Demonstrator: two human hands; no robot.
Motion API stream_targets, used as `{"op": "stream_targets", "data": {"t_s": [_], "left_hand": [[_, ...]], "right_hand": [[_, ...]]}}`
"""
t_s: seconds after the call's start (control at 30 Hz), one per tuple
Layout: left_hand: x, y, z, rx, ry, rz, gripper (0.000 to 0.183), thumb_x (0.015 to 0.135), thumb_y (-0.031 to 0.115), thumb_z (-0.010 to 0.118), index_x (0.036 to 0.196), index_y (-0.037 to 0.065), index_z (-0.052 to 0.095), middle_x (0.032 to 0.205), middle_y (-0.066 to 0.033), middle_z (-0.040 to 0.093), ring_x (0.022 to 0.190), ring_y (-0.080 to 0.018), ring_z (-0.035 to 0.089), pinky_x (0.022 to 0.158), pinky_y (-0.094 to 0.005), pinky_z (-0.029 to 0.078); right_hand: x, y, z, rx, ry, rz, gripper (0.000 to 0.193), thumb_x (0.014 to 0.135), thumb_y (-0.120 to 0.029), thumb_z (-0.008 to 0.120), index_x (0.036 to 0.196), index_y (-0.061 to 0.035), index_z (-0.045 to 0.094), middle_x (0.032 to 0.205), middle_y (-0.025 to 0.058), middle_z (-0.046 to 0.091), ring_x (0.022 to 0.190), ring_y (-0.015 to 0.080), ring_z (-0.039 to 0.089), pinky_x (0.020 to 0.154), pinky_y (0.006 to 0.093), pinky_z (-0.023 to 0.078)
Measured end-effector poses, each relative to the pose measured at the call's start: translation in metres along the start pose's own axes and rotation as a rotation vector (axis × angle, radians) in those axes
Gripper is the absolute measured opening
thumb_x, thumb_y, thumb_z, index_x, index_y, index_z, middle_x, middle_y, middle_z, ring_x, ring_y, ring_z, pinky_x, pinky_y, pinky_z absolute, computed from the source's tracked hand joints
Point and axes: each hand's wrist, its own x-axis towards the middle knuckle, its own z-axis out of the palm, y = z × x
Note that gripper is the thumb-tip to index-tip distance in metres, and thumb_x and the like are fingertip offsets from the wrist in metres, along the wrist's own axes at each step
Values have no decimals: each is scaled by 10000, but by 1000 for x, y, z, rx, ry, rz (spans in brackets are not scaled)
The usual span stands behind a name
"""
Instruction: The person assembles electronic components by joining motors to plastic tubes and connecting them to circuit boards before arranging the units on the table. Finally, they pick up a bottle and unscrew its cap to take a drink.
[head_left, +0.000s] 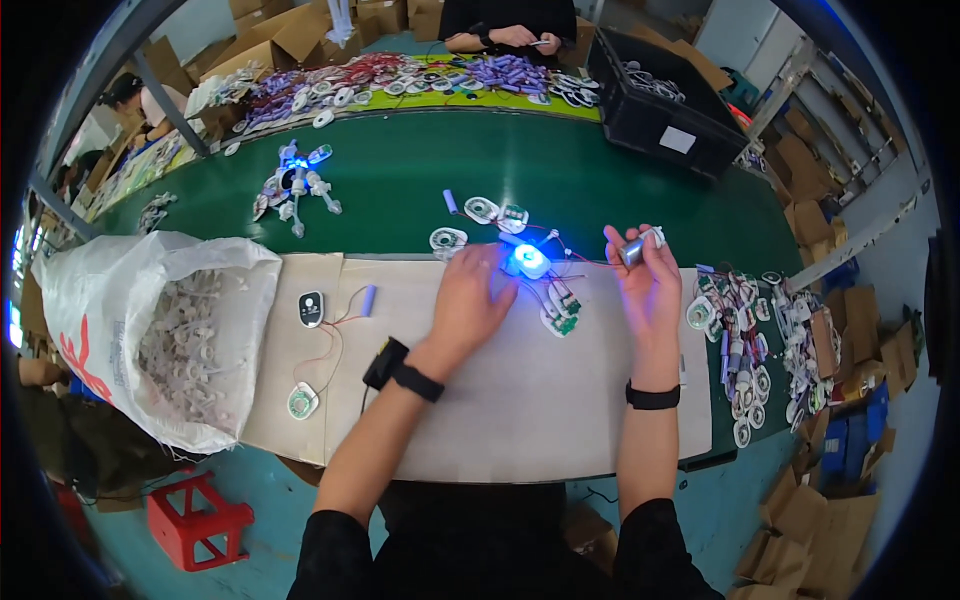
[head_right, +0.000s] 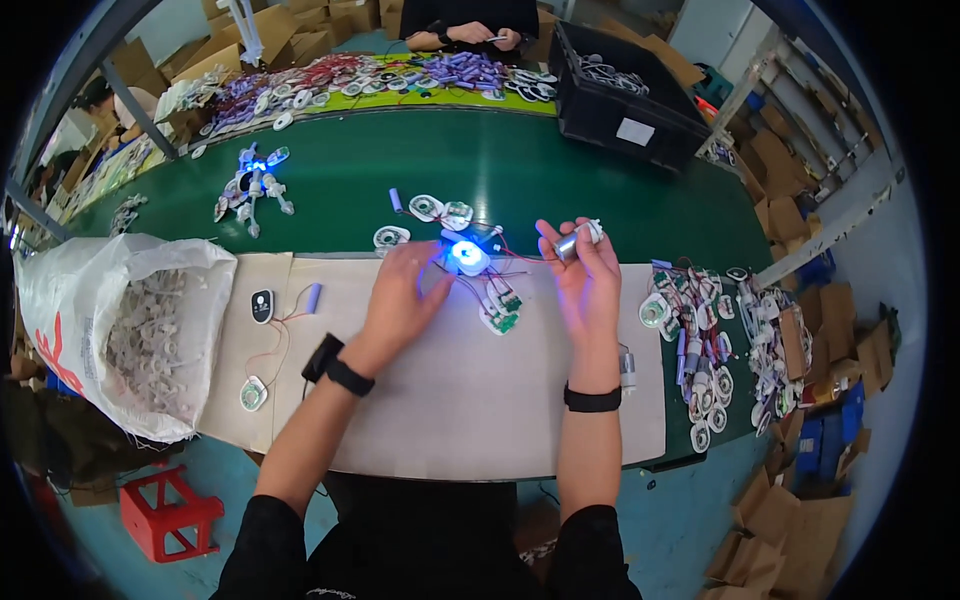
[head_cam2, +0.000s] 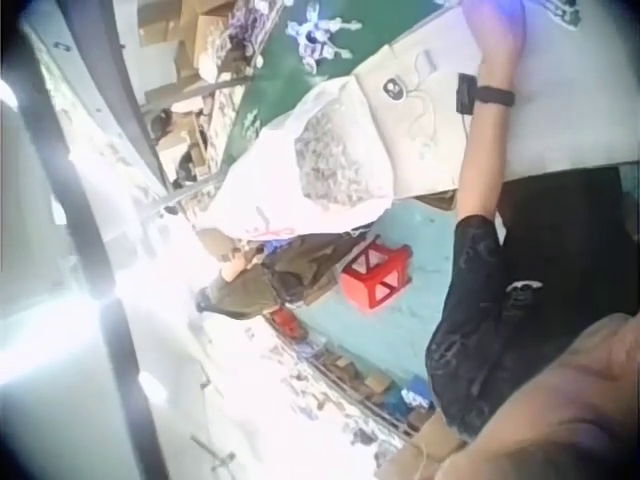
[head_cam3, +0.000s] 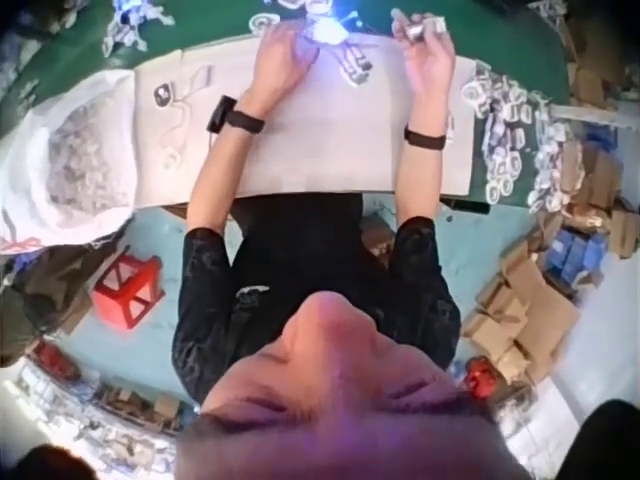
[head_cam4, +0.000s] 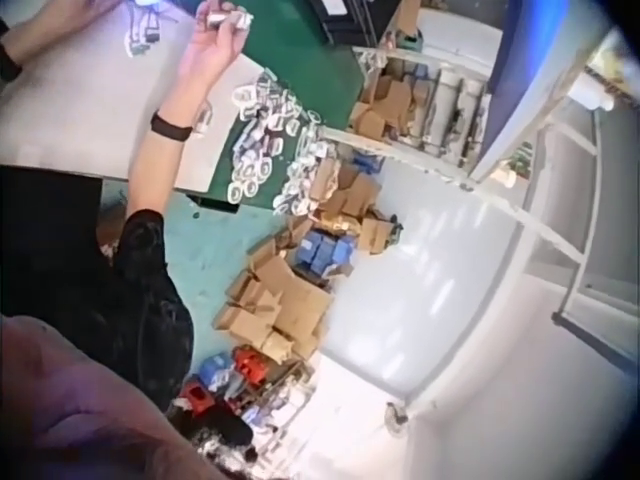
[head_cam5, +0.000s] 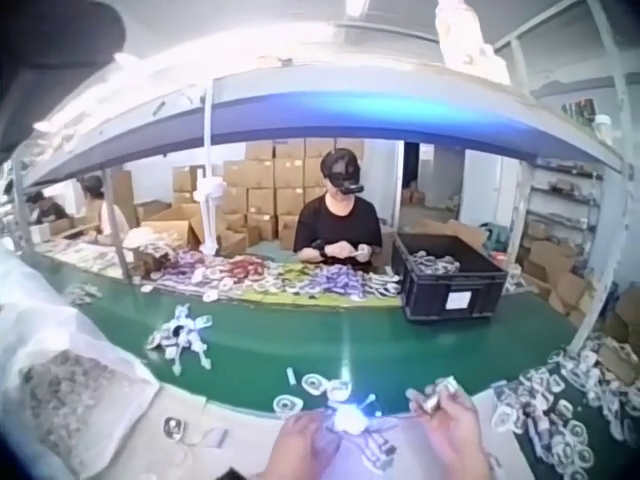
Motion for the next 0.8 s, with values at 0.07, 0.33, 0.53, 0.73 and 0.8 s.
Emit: {"op": "stream_targets", "data": {"t_s": [0.07, 0.33, 0.53, 0.73, 0.8], "left_hand": [[19, -3, 8, -17, 26, 43, 322, 824, 168, 763, 1112, 32, 714, 1170, -166, 686, 1107, -385, 613, 1013, -461, 481], [39, -19, 5, -101, -271, -5, 346, 830, 147, 784, 1150, 31, 719, 1119, -179, 712, 1054, -357, 648, 996, -462, 487], [-12, -21, -47, 5, -181, 189, 283, 768, 129, 806, 1045, 90, 764, 1005, -129, 721, 1016, -342, 631, 958, -459, 490], [-88, 16, -93, 68, -248, 9, 373, 829, 197, 797, 1173, 88, 702, 1290, -143, 656, 1227, -365, 586, 1095, -500, 450], [-121, 15, -138, 112, -167, -135, 322, 839, 155, 800, 1139, 74, 718, 1237, -125, 689, 1142, -349, 648, 997, -429, 523]], "right_hand": [[-3, -1, -9, -10, 2, -30, 238, 1040, -141, 574, 1227, 0, 531, 1145, 128, 599, 1252, 395, 585, 998, 436, 535], [-12, -6, -11, -152, 74, -36, 219, 1036, -172, 591, 1193, -25, 553, 1104, 108, 627, 1202, 365, 632, 950, 419, 563], [-16, 3, -1, -229, -115, 125, 371, 1017, -207, 621, 1314, 5, 552, 1031, 94, 663, 975, 247, 717, 795, 341, 606], [-31, 1, 14, -376, -239, 247, 480, 988, -301, 658, 1335, -8, 500, 971, 86, 609, 811, 196, 680, 701, 308, 557], [-42, 15, 28, -361, -292, 291, 489, 980, -315, 669, 1325, -9, 505, 965, 87, 615, 800, 192, 677, 689, 305, 556]]}}
